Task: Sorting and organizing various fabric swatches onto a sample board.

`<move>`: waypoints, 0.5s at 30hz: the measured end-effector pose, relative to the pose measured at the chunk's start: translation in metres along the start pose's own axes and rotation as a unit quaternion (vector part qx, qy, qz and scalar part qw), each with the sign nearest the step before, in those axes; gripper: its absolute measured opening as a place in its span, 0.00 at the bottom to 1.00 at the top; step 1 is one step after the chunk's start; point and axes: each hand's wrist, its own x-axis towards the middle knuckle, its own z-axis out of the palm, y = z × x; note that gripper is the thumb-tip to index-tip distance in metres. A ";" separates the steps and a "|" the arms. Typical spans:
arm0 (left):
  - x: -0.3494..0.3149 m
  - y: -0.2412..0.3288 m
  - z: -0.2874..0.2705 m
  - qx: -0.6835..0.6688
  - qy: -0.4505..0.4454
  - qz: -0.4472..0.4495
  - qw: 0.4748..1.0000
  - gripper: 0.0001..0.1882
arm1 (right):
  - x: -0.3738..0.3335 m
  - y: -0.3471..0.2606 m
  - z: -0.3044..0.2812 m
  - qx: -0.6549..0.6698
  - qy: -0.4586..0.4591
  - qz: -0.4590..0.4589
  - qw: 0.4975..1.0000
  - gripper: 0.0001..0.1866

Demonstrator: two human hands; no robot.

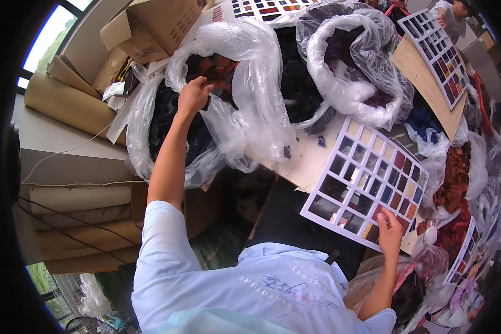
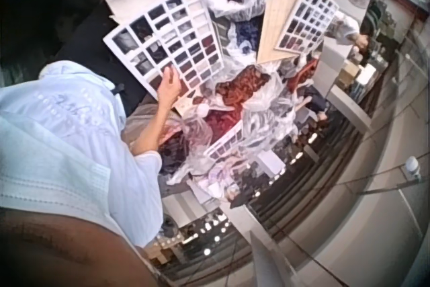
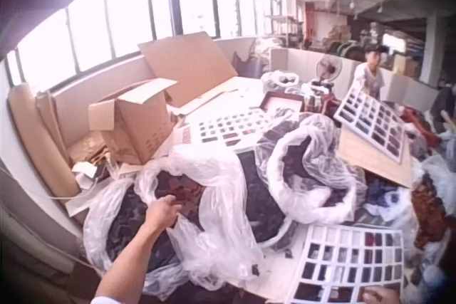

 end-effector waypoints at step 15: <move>-0.028 -0.035 0.016 -0.025 -0.008 0.050 0.998 0.16 | 0.005 -0.104 0.107 0.070 -0.137 -0.209 0.966 0.16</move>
